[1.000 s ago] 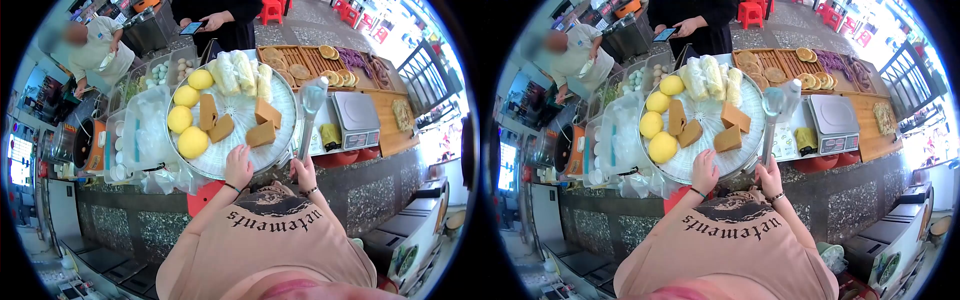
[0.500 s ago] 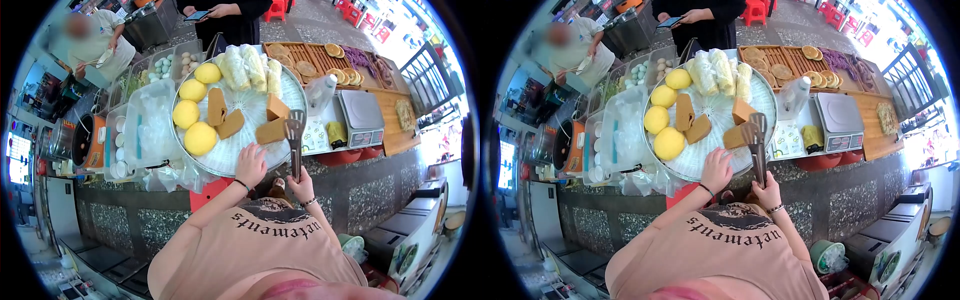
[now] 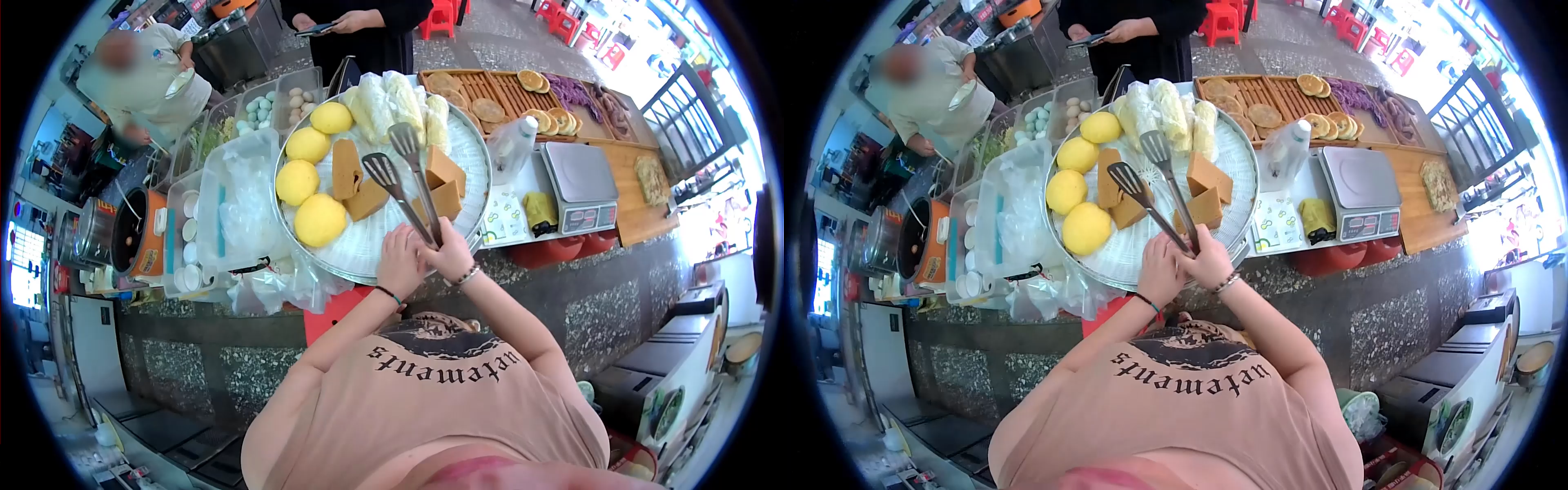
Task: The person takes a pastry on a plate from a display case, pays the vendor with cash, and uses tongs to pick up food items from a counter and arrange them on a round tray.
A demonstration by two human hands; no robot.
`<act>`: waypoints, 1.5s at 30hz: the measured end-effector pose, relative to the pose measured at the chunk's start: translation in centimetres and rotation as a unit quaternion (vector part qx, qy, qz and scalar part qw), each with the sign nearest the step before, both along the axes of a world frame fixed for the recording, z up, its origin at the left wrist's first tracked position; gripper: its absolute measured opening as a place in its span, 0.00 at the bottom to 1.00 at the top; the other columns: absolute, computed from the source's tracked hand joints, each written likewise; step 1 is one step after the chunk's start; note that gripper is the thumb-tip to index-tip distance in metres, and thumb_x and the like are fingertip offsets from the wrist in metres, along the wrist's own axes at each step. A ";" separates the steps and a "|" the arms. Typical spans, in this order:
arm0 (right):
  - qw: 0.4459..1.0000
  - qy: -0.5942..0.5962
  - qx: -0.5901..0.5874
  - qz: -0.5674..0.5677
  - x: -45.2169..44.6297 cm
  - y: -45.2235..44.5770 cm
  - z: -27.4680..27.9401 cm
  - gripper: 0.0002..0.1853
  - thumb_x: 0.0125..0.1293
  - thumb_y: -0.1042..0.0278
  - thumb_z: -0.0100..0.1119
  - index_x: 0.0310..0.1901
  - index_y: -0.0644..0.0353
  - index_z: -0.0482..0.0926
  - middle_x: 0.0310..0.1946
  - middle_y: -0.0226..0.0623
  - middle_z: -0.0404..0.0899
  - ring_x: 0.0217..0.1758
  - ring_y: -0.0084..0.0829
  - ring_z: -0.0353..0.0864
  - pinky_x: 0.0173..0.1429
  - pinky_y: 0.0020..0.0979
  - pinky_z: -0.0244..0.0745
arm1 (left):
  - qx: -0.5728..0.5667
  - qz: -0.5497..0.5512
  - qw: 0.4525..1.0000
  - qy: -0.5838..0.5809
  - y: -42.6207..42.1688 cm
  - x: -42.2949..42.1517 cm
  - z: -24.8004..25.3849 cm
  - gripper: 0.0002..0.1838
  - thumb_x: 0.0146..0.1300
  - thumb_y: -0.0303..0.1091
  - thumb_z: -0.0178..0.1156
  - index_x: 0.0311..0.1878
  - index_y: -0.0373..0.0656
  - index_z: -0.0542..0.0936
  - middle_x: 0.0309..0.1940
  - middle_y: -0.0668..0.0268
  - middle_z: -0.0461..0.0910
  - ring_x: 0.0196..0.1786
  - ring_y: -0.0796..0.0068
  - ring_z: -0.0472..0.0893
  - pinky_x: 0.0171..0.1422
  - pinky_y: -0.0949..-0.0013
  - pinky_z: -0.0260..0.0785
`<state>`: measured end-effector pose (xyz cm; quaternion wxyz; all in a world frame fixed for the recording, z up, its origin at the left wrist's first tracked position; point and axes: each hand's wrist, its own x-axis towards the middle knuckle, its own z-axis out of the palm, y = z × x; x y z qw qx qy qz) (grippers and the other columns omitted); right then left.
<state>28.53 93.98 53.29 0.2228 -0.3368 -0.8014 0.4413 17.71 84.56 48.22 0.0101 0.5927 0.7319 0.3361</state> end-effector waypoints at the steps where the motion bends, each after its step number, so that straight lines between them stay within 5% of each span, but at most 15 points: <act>1: 1.000 -0.020 -0.001 -0.016 -0.4 -0.2 0.1 0.21 0.54 0.57 0.64 0.41 0.63 0.69 0.28 0.46 0.80 0.33 0.48 0.81 0.38 0.41 0.75 | -0.024 -0.003 1.000 0.003 0.0 0.2 0.1 0.25 0.52 0.33 0.58 0.55 0.38 0.70 0.55 0.53 0.67 0.64 0.51 0.64 0.69 0.47 0.53; 12: 0.998 -0.035 0.042 -0.009 -0.2 -0.4 -2.4 0.23 0.53 0.52 0.66 0.37 0.62 0.68 0.25 0.48 0.77 0.31 0.51 0.79 0.35 0.43 0.73 | -0.024 0.001 1.000 0.006 0.1 0.5 0.0 0.23 0.54 0.36 0.56 0.54 0.42 0.74 0.52 0.53 0.69 0.62 0.51 0.65 0.69 0.48 0.52; 17: 0.996 -0.046 0.070 0.005 0.0 -0.3 -2.7 0.28 0.52 0.45 0.64 0.43 0.60 0.67 0.23 0.42 0.76 0.30 0.47 0.79 0.35 0.42 0.74 | -0.022 0.008 1.000 -0.004 0.3 0.7 0.0 0.18 0.55 0.36 0.56 0.49 0.42 0.77 0.52 0.54 0.69 0.62 0.52 0.64 0.69 0.48 0.52; 45: 0.995 -0.071 0.073 0.011 0.3 -0.2 -2.7 0.29 0.54 0.40 0.62 0.39 0.61 0.66 0.25 0.46 0.78 0.32 0.49 0.80 0.36 0.43 0.74 | 0.024 -0.025 0.999 0.032 0.3 0.5 0.8 0.15 0.55 0.33 0.56 0.45 0.39 0.73 0.46 0.55 0.72 0.54 0.53 0.68 0.61 0.50 0.57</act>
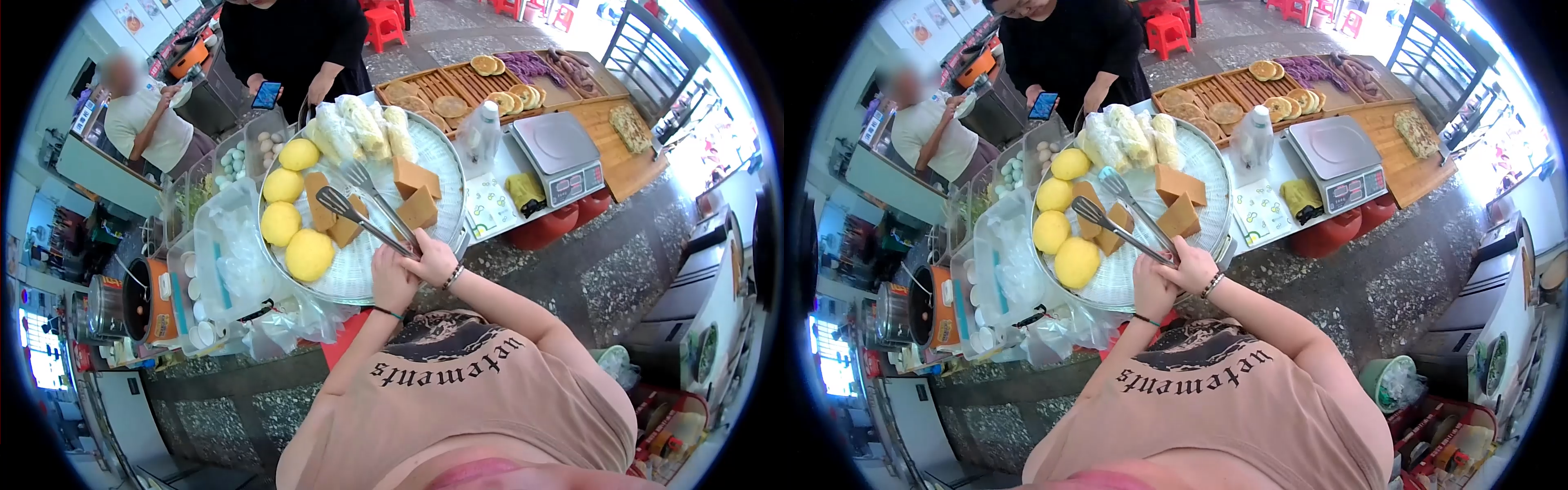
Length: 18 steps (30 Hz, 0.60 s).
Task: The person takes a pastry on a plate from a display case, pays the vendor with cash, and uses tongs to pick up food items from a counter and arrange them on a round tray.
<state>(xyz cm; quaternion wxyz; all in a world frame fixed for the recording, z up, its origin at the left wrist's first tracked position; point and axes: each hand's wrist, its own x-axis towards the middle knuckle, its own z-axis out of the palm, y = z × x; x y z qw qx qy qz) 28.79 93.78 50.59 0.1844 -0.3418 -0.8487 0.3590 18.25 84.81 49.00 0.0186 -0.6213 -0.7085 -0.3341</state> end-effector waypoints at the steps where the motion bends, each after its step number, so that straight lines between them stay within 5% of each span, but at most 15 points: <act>1: 1.000 0.002 -0.008 -0.008 -0.1 0.2 -0.1 0.29 0.54 0.41 0.62 0.39 0.61 0.66 0.25 0.46 0.78 0.32 0.49 0.80 0.36 0.44 0.74 | 0.048 0.010 0.996 -0.070 -0.2 -0.3 -0.4 0.15 0.54 0.30 0.57 0.45 0.38 0.73 0.46 0.54 0.72 0.53 0.51 0.69 0.61 0.52 0.58; 3: 1.000 0.015 -0.007 -0.015 -0.1 0.1 -0.4 0.29 0.55 0.41 0.62 0.39 0.61 0.66 0.23 0.45 0.77 0.31 0.49 0.80 0.35 0.44 0.73 | 0.097 0.038 0.976 -0.191 -1.3 -1.1 -0.7 0.13 0.56 0.23 0.55 0.45 0.35 0.70 0.43 0.52 0.72 0.50 0.51 0.71 0.59 0.58 0.62; 6: 1.000 0.002 -0.024 -0.012 -0.1 0.0 0.4 0.29 0.55 0.41 0.62 0.39 0.61 0.67 0.22 0.44 0.76 0.30 0.49 0.79 0.35 0.44 0.73 | 0.181 0.005 0.965 -0.191 -2.6 -2.1 4.8 0.13 0.54 0.22 0.55 0.44 0.35 0.71 0.42 0.52 0.73 0.47 0.50 0.72 0.54 0.55 0.64; 10: 0.999 0.004 -0.046 -0.026 -0.1 0.1 -0.9 0.28 0.55 0.40 0.61 0.42 0.58 0.68 0.27 0.45 0.79 0.35 0.50 0.80 0.39 0.45 0.74 | 0.194 -0.323 0.926 -0.033 -3.9 -0.3 19.1 0.14 0.52 0.23 0.58 0.44 0.36 0.74 0.45 0.52 0.75 0.44 0.52 0.76 0.53 0.55 0.67; 12: 0.997 0.018 -0.072 -0.011 0.4 0.0 -0.3 0.29 0.56 0.39 0.60 0.43 0.58 0.68 0.29 0.48 0.79 0.37 0.52 0.79 0.41 0.46 0.74 | 0.142 -0.546 0.796 -0.219 -4.8 2.0 23.0 0.13 0.55 0.23 0.57 0.45 0.37 0.76 0.46 0.51 0.76 0.44 0.48 0.77 0.58 0.53 0.66; 14: 0.998 0.009 -0.058 -0.012 0.5 -0.2 0.0 0.29 0.56 0.39 0.59 0.44 0.59 0.68 0.30 0.50 0.79 0.38 0.53 0.79 0.42 0.46 0.73 | 0.024 -0.548 0.580 -0.602 -7.7 5.8 24.6 0.11 0.61 0.29 0.54 0.45 0.37 0.77 0.45 0.50 0.78 0.44 0.46 0.78 0.62 0.47 0.62; 15: 0.999 0.019 -0.046 -0.019 0.5 -0.5 0.0 0.29 0.56 0.39 0.60 0.43 0.59 0.67 0.28 0.49 0.78 0.36 0.52 0.79 0.41 0.45 0.73 | -0.004 -0.551 0.502 -0.666 -8.4 6.8 25.0 0.11 0.62 0.30 0.54 0.45 0.37 0.77 0.45 0.50 0.77 0.44 0.46 0.77 0.61 0.46 0.62; 18: 0.998 0.016 -0.052 -0.020 0.8 -0.7 1.1 0.30 0.57 0.39 0.59 0.44 0.60 0.67 0.28 0.50 0.78 0.36 0.52 0.79 0.41 0.45 0.73 | -0.013 -0.576 0.439 -0.690 -9.8 7.7 25.0 0.11 0.63 0.32 0.53 0.45 0.38 0.77 0.47 0.51 0.76 0.45 0.47 0.76 0.59 0.44 0.63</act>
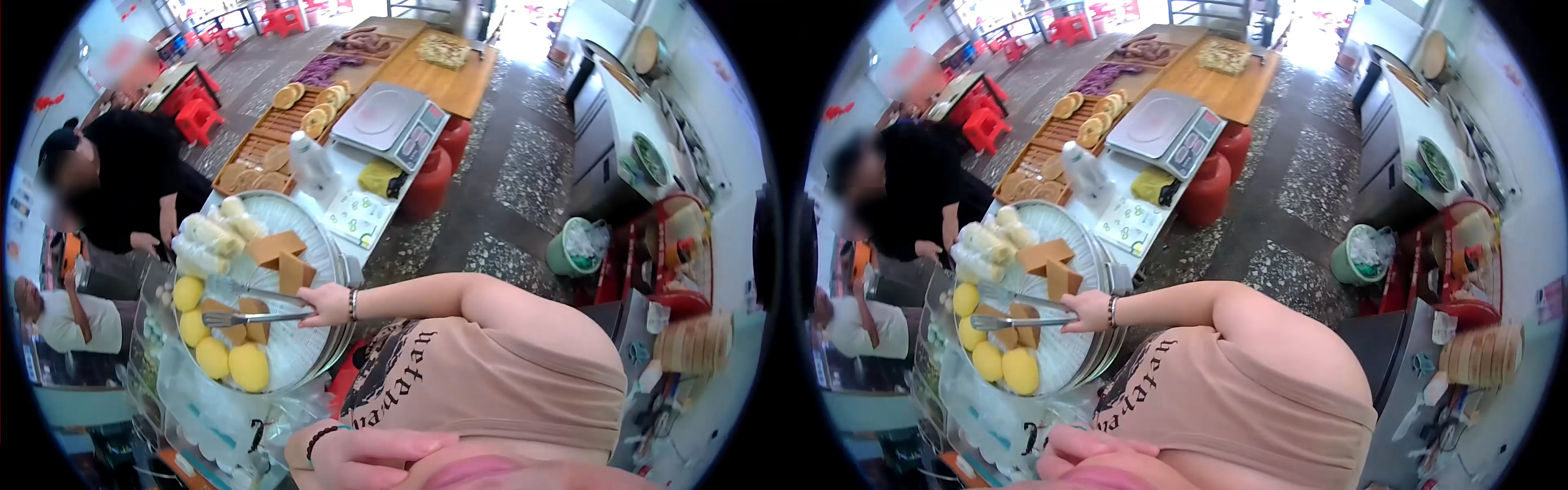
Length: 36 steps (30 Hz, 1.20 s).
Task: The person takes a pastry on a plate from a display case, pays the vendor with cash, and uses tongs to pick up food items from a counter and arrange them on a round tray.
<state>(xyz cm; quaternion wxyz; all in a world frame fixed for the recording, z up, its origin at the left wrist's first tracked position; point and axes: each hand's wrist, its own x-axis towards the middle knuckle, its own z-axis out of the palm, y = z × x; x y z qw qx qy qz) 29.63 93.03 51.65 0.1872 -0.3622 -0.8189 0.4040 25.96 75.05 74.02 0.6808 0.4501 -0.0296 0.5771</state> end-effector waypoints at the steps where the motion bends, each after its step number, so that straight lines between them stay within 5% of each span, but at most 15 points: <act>1: 1.000 -0.010 -0.019 0.020 0.2 0.1 0.4 0.30 0.57 0.38 0.58 0.45 0.60 0.67 0.30 0.52 0.79 0.37 0.53 0.79 0.43 0.46 0.73 | -0.003 -0.003 1.000 -0.009 -0.2 0.0 0.0 0.11 0.63 0.33 0.53 0.45 0.39 0.77 0.47 0.52 0.75 0.45 0.47 0.76 0.59 0.43 0.63; 5: 0.999 0.021 0.037 0.004 -0.2 0.1 -0.9 0.30 0.57 0.40 0.60 0.43 0.60 0.66 0.23 0.43 0.77 0.31 0.48 0.79 0.35 0.43 0.73 | -0.023 -0.007 0.999 -0.025 -0.4 0.0 -0.4 0.12 0.64 0.35 0.52 0.46 0.40 0.77 0.49 0.53 0.73 0.47 0.48 0.74 0.56 0.40 0.65; 8: 0.999 0.000 -0.010 0.030 0.2 0.2 -0.1 0.31 0.58 0.38 0.57 0.45 0.62 0.66 0.32 0.51 0.78 0.38 0.52 0.79 0.43 0.44 0.73 | -0.044 0.001 0.998 -0.036 -0.6 0.0 -0.5 0.13 0.65 0.37 0.51 0.46 0.41 0.77 0.50 0.54 0.71 0.47 0.49 0.73 0.54 0.38 0.65; 13: 1.000 -0.005 -0.001 0.025 0.3 0.1 0.2 0.30 0.57 0.39 0.59 0.43 0.61 0.67 0.30 0.50 0.79 0.37 0.51 0.79 0.42 0.44 0.73 | -0.094 0.022 0.994 -0.059 -1.6 -0.5 -0.6 0.14 0.67 0.41 0.50 0.47 0.43 0.77 0.52 0.56 0.68 0.49 0.50 0.70 0.51 0.34 0.67; 25: 1.000 0.007 0.005 0.027 0.4 0.1 -0.1 0.30 0.57 0.39 0.58 0.43 0.62 0.67 0.29 0.50 0.78 0.36 0.51 0.79 0.41 0.44 0.73 | 0.044 -0.023 0.997 0.052 0.5 -0.6 1.0 0.14 0.66 0.41 0.50 0.48 0.44 0.77 0.36 0.57 0.72 0.35 0.54 0.73 0.41 0.45 0.68; 28: 0.999 0.015 -0.003 0.029 0.3 0.0 -0.3 0.30 0.57 0.40 0.58 0.43 0.62 0.67 0.29 0.50 0.78 0.37 0.51 0.78 0.41 0.44 0.72 | 0.062 0.007 0.998 0.005 0.9 0.2 1.6 0.12 0.65 0.38 0.50 0.44 0.41 0.77 0.32 0.57 0.72 0.34 0.54 0.72 0.38 0.47 0.66; 31: 0.999 0.021 -0.004 0.030 0.4 0.1 -0.2 0.29 0.57 0.40 0.58 0.43 0.62 0.67 0.30 0.51 0.78 0.37 0.51 0.78 0.41 0.44 0.72 | -0.005 0.083 0.995 -0.060 -0.5 1.3 1.8 0.15 0.63 0.39 0.55 0.46 0.39 0.77 0.38 0.54 0.76 0.40 0.48 0.75 0.44 0.45 0.67; 36: 0.998 0.041 0.053 0.005 0.0 -0.1 -1.2 0.28 0.57 0.42 0.60 0.43 0.60 0.67 0.22 0.43 0.76 0.31 0.48 0.79 0.36 0.43 0.73 | -0.011 0.008 0.999 -0.037 -0.9 1.2 1.1 0.15 0.63 0.40 0.56 0.47 0.39 0.77 0.38 0.54 0.76 0.40 0.48 0.75 0.44 0.45 0.67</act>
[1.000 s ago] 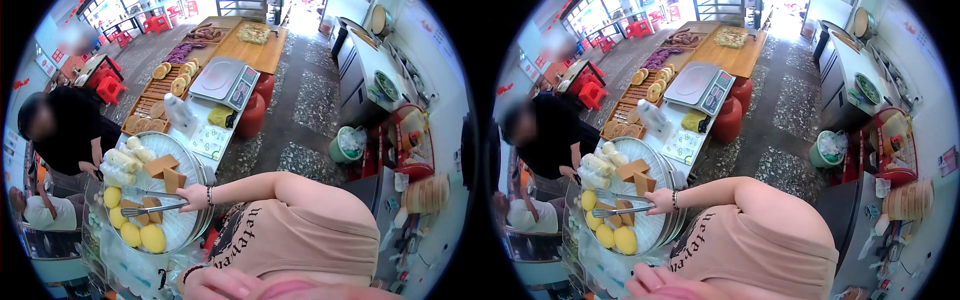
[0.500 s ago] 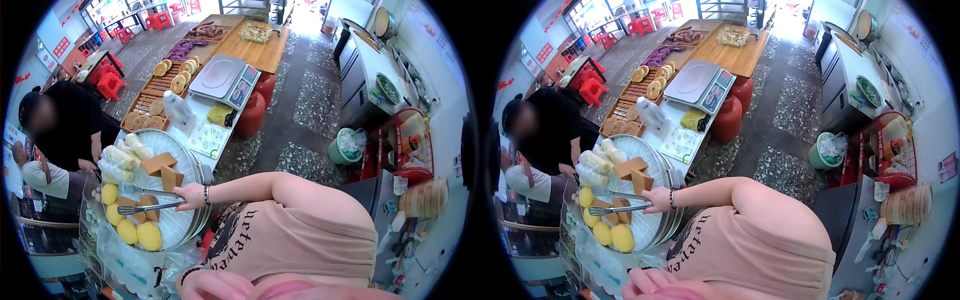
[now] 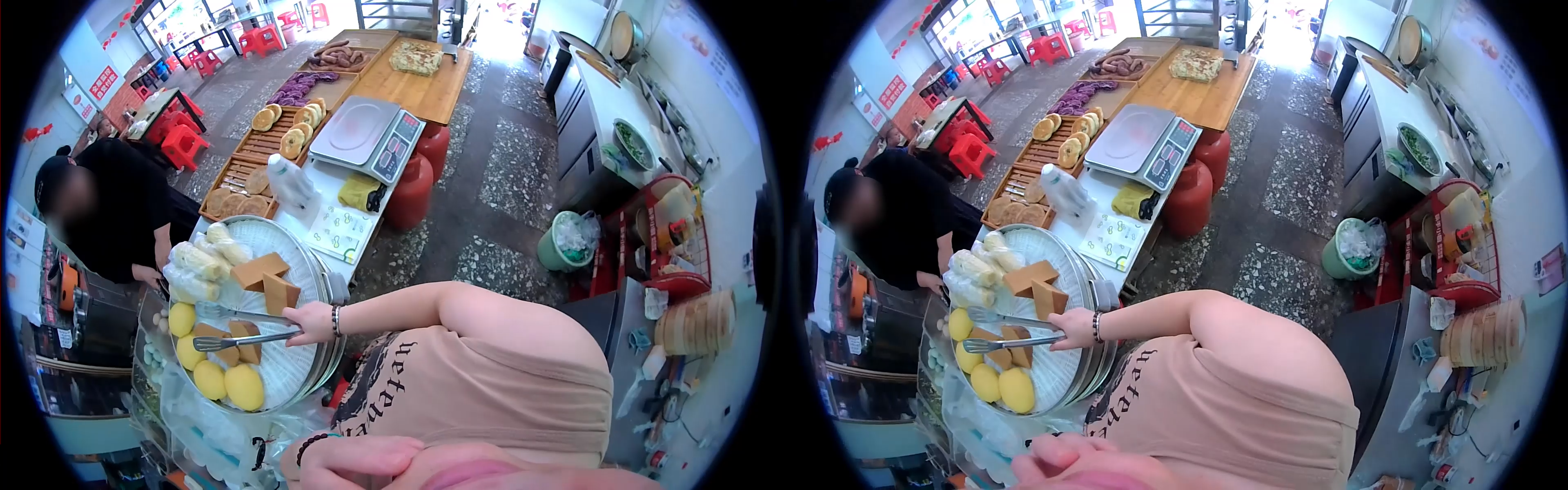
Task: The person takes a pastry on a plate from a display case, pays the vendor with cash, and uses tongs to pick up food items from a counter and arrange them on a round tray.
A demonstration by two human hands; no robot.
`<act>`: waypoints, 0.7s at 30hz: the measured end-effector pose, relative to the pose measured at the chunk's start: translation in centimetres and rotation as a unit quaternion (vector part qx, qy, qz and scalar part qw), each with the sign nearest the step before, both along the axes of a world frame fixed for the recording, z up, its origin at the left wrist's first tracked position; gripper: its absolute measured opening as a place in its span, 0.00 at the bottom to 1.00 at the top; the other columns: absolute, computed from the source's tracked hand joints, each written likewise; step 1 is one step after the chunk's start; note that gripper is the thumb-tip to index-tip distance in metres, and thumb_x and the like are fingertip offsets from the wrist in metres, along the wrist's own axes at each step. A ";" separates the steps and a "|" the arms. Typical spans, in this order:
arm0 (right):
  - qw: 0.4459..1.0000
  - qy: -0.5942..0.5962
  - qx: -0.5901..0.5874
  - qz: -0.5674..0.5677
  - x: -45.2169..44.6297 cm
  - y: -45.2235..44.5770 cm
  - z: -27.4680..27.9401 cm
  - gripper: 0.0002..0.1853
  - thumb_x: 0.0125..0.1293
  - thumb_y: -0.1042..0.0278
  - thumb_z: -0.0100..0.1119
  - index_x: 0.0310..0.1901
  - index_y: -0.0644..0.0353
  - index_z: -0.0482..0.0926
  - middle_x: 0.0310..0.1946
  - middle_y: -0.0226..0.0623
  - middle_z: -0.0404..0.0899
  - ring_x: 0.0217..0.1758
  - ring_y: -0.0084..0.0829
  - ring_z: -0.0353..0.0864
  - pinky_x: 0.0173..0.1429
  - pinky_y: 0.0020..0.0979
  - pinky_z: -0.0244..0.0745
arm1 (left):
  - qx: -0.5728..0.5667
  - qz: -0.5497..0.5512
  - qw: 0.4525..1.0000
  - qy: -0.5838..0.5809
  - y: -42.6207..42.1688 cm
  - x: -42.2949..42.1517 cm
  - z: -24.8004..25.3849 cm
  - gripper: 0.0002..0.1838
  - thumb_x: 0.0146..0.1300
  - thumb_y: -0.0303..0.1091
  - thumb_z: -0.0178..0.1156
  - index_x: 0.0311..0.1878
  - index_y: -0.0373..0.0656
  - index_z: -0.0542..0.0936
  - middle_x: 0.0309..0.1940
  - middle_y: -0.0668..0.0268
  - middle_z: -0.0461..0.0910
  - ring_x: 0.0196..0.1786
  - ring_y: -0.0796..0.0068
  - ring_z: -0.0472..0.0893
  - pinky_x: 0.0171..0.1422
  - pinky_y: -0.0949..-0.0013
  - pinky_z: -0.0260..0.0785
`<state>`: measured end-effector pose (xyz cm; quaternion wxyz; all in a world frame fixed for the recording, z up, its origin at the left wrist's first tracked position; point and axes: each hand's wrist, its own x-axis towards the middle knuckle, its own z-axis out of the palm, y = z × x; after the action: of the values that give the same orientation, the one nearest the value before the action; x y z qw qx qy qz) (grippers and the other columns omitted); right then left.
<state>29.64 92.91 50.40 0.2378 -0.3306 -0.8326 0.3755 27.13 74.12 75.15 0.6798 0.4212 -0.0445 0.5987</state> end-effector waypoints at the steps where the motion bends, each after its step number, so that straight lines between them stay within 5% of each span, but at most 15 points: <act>1: 1.000 -0.008 -0.027 0.010 0.3 0.1 0.4 0.29 0.57 0.41 0.60 0.43 0.61 0.67 0.26 0.47 0.77 0.34 0.50 0.79 0.39 0.44 0.73 | 0.009 -0.005 1.000 0.006 0.1 0.0 -0.1 0.15 0.63 0.40 0.56 0.47 0.39 0.77 0.39 0.54 0.76 0.40 0.48 0.75 0.44 0.45 0.67; 21: 0.999 -0.006 -0.034 0.014 -0.1 0.0 0.1 0.29 0.57 0.40 0.59 0.44 0.60 0.67 0.27 0.47 0.77 0.34 0.50 0.78 0.39 0.44 0.73 | 0.023 -0.065 0.997 0.031 0.3 -0.3 -1.2 0.17 0.62 0.41 0.57 0.48 0.40 0.76 0.41 0.53 0.76 0.42 0.47 0.75 0.46 0.45 0.67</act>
<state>29.58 92.93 50.52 0.2166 -0.3291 -0.8252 0.4047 26.85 74.45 73.97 0.7088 0.4509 -0.0648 0.5386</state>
